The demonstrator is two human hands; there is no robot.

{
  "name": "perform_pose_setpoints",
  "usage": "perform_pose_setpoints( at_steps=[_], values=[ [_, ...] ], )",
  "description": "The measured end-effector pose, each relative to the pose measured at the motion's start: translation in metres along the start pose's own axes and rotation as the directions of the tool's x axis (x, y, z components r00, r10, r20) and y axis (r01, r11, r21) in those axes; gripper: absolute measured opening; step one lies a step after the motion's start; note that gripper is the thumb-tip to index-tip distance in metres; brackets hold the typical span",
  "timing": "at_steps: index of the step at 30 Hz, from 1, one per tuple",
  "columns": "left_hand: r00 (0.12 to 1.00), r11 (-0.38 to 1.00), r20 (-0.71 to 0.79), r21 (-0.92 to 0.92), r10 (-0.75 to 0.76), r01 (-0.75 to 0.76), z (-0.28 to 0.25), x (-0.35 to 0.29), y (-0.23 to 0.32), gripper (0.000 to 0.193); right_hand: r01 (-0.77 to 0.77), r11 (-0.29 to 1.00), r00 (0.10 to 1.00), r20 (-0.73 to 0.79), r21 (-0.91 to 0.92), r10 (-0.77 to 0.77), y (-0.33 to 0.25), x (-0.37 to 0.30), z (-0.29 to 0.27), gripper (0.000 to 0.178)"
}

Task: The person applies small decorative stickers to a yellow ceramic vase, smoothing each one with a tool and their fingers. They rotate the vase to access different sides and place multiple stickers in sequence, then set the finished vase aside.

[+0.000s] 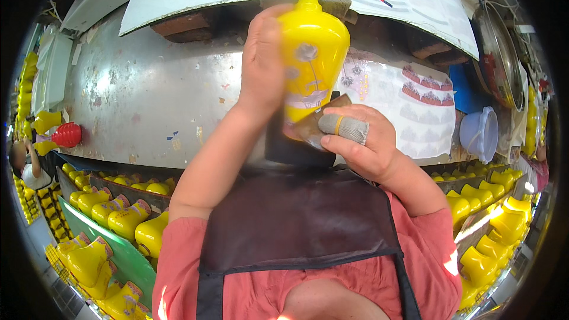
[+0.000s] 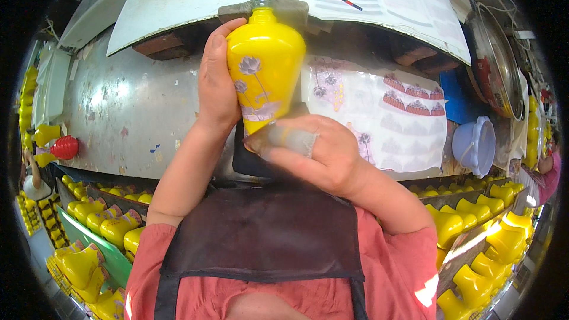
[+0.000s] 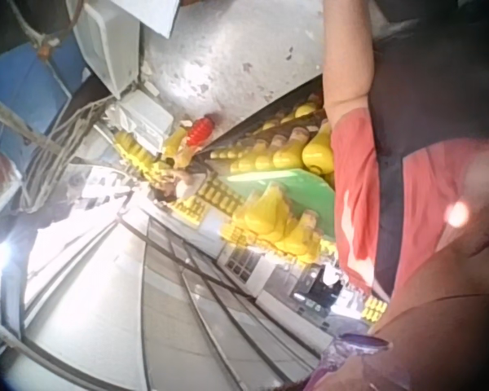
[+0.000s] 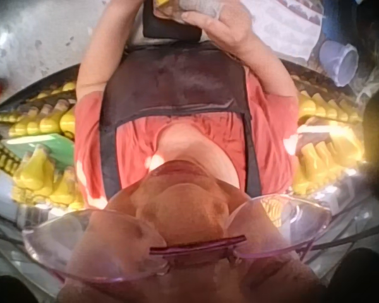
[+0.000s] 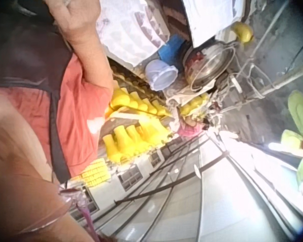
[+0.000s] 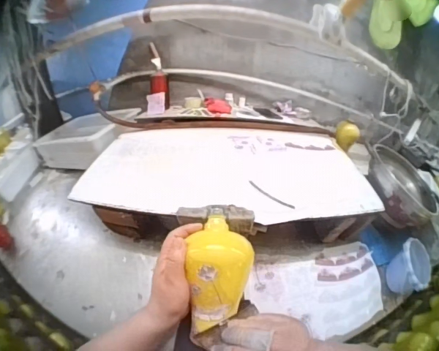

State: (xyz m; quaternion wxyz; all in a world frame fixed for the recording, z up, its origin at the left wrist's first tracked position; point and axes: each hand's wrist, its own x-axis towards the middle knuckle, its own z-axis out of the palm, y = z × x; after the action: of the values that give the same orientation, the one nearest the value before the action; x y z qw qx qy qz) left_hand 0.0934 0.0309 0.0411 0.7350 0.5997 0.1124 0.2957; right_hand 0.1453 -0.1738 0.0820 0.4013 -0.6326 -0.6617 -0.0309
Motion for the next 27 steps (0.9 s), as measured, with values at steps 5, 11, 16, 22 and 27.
perform_pose_setpoints(
  at_steps=[5,11,16,22,27],
  values=[
    [1.0,0.999,0.001,0.023,-0.025,0.025,-0.002,-0.002,0.0,0.05,-0.372,0.927,0.883,-0.293,0.038,0.366,0.009,0.006,0.008,0.029],
    [0.993,0.994,0.06,-0.024,-0.103,0.105,-0.003,-0.025,-0.002,0.06,-0.399,0.908,0.786,-0.462,0.13,0.411,0.007,0.01,0.018,0.036],
    [0.983,0.993,0.146,-0.003,-0.112,0.114,-0.007,-0.033,-0.003,0.07,-0.594,0.805,0.727,-0.419,0.015,0.544,0.003,0.017,0.014,0.04],
    [0.978,0.97,0.165,-0.185,-0.13,0.16,-0.005,-0.035,0.003,0.075,-0.27,0.937,0.947,-0.239,-0.224,0.216,0.003,0.018,0.008,0.038],
    [0.971,0.988,0.224,0.142,-0.085,0.054,-0.014,-0.04,0.004,0.103,-0.42,0.89,0.821,-0.492,-0.177,0.29,0.017,0.022,0.002,0.036]
  ],
)
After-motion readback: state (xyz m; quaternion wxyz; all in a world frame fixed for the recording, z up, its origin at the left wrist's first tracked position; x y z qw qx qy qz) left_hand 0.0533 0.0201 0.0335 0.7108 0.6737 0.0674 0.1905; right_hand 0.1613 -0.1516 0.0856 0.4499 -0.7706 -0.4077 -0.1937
